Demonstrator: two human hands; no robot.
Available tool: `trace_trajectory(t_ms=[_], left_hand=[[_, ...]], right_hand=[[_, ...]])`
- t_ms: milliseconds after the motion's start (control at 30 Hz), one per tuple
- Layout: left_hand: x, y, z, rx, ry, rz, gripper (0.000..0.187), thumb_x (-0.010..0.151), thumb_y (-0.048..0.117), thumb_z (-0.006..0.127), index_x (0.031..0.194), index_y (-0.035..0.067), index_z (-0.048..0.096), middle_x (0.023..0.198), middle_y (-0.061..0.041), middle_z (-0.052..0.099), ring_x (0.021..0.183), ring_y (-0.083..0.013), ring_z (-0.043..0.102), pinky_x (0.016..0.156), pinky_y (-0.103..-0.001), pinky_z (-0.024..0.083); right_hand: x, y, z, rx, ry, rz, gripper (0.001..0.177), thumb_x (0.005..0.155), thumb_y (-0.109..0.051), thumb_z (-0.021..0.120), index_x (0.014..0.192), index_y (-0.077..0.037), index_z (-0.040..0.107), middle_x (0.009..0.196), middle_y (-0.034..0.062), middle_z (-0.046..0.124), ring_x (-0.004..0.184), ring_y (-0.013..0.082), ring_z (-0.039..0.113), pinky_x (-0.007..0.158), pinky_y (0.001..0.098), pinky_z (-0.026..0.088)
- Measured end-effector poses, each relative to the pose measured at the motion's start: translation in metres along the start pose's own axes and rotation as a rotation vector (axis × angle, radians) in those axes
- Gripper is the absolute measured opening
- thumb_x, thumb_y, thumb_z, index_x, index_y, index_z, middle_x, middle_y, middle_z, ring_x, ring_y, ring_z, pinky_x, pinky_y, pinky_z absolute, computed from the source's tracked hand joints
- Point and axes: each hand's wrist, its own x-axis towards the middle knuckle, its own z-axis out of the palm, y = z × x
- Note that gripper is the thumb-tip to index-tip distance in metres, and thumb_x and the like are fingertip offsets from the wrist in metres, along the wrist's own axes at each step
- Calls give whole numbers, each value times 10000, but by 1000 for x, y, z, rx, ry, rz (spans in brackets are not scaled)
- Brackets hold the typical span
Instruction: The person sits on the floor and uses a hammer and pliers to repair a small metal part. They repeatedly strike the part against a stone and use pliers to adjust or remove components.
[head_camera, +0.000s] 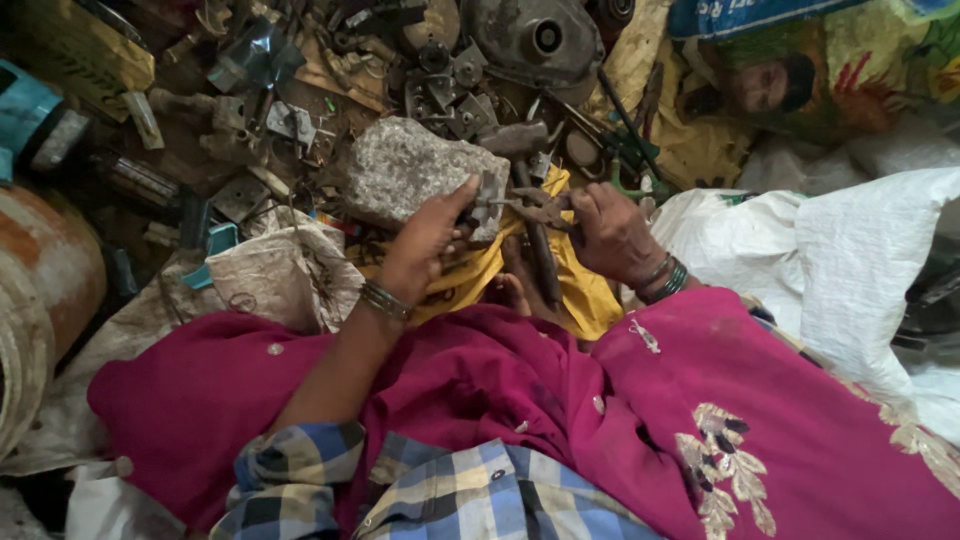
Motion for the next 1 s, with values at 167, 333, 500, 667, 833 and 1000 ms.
trace_trajectory(t_ms=[167, 333, 500, 667, 833, 1000], left_hand=[[14, -11, -7, 382, 147, 179, 687, 1059, 705, 407, 821, 72, 529, 672, 36, 450, 523, -77, 399, 430, -257, 356], [15, -12, -9, 931, 360, 668, 767, 1005, 739, 263, 1183, 86, 625, 719, -59, 598, 544, -142, 563, 458, -313, 433], [7, -13, -4, 1206, 318, 1094, 678, 1097, 683, 388, 1296, 52, 536, 882, -106, 674, 684, -193, 656, 582, -360, 543], [6, -16, 1, 1257, 265, 1196, 654, 1038, 634, 468, 1276, 30, 541, 857, -104, 665, 615, -183, 644, 511, -342, 524], [10, -27, 4, 1337, 356, 1295, 613, 1051, 599, 506, 1245, 19, 550, 856, -98, 658, 588, -175, 616, 493, -320, 504], [22, -38, -4, 1388, 394, 1258, 413, 1127, 477, 507, 1080, 74, 589, 798, -64, 626, 562, -135, 560, 470, -326, 451]], right_hand=[[-8, -18, 1, 239, 20, 152, 469, 856, -29, 624, 1308, 21, 510, 1128, 267, 628, 1024, 453, 633, 854, 495, 531], [-17, -24, -1, 540, -134, 496, 424, 917, -104, 644, 1310, -27, 505, 981, 226, 639, 914, 404, 629, 820, 436, 503], [-23, -21, 6, 692, -186, 592, 453, 876, -120, 629, 1305, -18, 524, 950, 156, 628, 843, 283, 590, 777, 382, 496], [-29, -21, 12, 881, -194, 701, 474, 871, -102, 601, 1335, -21, 549, 1000, 70, 633, 884, 202, 584, 791, 350, 494], [-30, -20, 14, 1028, -280, 805, 473, 897, -101, 590, 1357, -1, 552, 1121, 92, 625, 948, 222, 570, 815, 360, 493], [-31, -19, 20, 977, -270, 630, 621, 857, -88, 566, 1466, -20, 467, 1292, 115, 622, 1194, 220, 565, 1040, 325, 436]])
